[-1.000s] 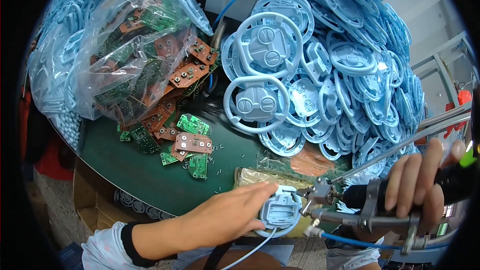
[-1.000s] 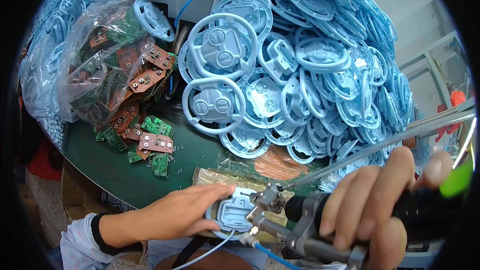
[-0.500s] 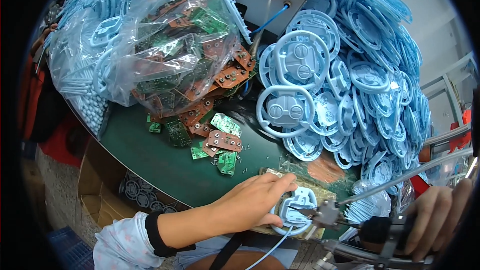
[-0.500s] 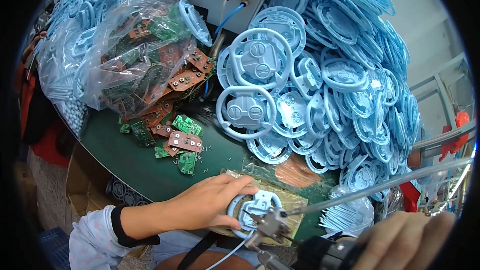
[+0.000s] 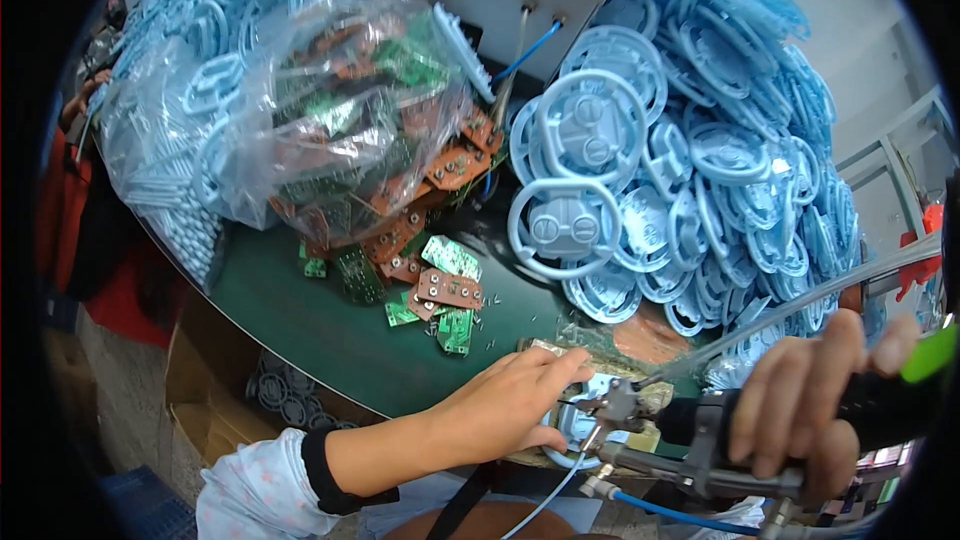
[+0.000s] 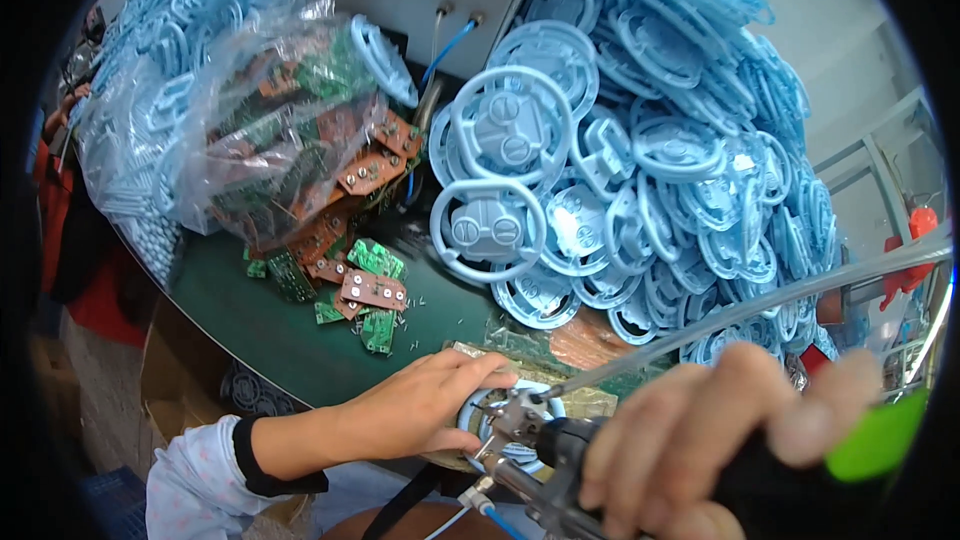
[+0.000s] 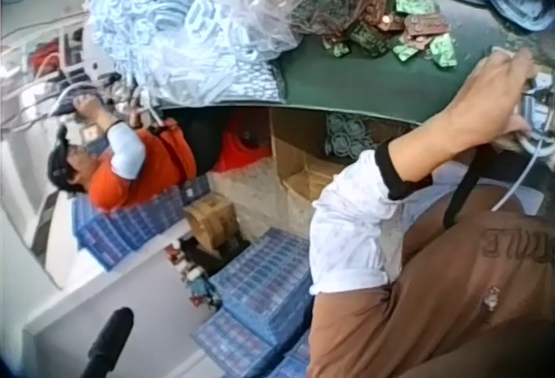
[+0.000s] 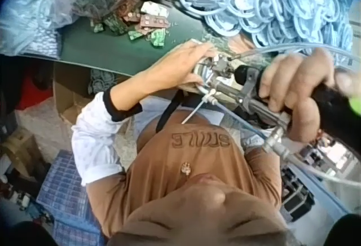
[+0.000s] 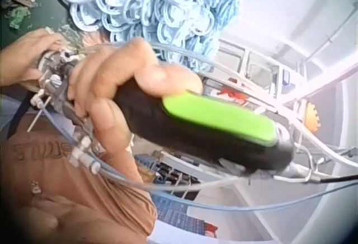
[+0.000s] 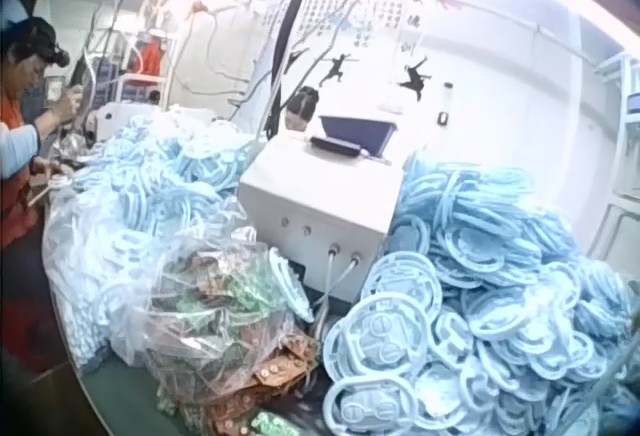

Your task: The recorder is assembling small blue plastic toy steering wheels by attaching circuit boards using a power tool.

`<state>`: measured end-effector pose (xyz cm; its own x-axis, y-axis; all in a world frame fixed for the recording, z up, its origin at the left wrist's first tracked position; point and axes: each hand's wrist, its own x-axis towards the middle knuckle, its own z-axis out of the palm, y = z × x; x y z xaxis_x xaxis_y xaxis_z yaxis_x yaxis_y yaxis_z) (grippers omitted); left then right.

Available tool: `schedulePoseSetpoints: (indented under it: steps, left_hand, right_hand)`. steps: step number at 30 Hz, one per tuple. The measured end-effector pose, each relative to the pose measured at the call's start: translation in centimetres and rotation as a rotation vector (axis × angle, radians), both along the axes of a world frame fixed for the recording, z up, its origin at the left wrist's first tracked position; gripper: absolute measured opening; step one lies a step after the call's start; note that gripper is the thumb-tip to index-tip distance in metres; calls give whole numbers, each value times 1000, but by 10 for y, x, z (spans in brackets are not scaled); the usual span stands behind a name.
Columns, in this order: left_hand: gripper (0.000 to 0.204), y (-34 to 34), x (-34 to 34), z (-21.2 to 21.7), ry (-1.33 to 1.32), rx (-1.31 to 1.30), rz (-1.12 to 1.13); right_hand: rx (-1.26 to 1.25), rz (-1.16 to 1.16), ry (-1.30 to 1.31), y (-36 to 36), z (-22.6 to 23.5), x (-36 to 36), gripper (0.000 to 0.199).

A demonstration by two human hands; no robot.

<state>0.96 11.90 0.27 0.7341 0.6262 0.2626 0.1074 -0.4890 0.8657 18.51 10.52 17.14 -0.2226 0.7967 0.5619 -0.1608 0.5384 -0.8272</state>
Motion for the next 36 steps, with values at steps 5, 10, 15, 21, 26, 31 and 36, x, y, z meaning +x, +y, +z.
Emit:
schedulePoseSetpoints:
  steps: [5,10,15,21,26,31,36]
  left_hand:
    - [81,-6,5,-1,-87,129,63]
    - [41,-56,-17,56,529,-193,-88]
    - [15,-86,11,49,234,-701,-162]
    - [23,-38,-91,114,494,-258,-164]
    - [19,-38,-148,165,1109,290,300]
    - [22,11,-74,76,455,572,542]
    - [14,46,-55,27,541,666,527]
  right_hand:
    - [31,-75,132,0,7,6,61]
    - [72,-161,70,-51,68,101,57]
    - [23,-244,48,-57,57,92,61]
    - [15,-434,66,-71,43,106,58]
    - [2,-611,-31,-62,36,112,50]
    - [29,-663,-27,-45,34,111,58]
    - [29,-640,48,-20,38,96,52]
